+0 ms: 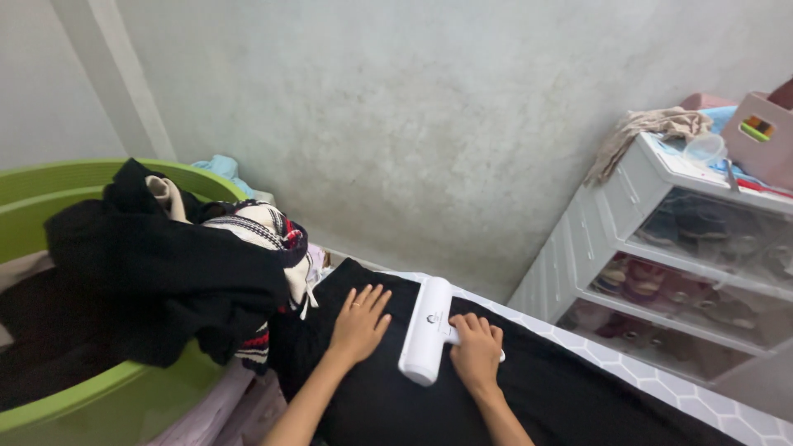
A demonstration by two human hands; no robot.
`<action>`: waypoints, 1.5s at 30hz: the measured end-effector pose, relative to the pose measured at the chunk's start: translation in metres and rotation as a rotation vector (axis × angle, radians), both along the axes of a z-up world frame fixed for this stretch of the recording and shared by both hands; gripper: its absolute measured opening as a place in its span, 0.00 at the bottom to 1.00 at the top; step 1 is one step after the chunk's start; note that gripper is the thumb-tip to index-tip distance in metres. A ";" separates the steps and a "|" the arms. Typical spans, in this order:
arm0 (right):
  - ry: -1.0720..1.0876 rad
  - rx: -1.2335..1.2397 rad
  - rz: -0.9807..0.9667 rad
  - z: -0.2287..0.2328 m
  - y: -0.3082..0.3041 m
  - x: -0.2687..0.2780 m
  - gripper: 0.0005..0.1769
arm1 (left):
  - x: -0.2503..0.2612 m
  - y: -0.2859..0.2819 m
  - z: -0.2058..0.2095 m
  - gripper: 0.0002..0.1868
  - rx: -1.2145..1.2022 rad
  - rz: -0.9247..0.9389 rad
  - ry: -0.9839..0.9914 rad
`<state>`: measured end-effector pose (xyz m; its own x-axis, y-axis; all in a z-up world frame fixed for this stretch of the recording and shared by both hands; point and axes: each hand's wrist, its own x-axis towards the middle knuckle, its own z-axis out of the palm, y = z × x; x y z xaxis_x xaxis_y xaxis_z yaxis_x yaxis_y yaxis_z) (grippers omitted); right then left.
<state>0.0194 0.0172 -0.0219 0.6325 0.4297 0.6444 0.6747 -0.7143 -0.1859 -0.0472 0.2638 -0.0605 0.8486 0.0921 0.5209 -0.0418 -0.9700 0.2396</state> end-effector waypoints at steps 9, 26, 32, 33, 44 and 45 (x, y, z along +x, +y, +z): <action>-0.133 -0.162 -0.029 -0.006 0.010 -0.014 0.18 | -0.093 0.015 0.019 0.32 0.003 0.075 0.033; -0.291 -0.180 0.200 0.042 0.135 -0.100 0.12 | -0.217 0.063 0.033 0.28 -0.253 0.090 -0.080; -0.231 -0.280 0.102 0.024 0.146 -0.053 0.19 | -0.120 0.062 -0.012 0.29 -0.410 0.074 0.082; -0.198 -0.300 0.080 0.021 0.146 -0.041 0.22 | -0.108 0.062 -0.014 0.29 -0.355 0.071 0.011; -0.113 -0.419 0.126 -0.026 0.174 0.016 0.37 | -0.071 0.071 -0.006 0.23 0.002 0.228 -0.026; -0.131 -0.431 0.123 -0.026 0.163 0.020 0.37 | -0.071 0.074 -0.002 0.23 -0.037 0.234 -0.019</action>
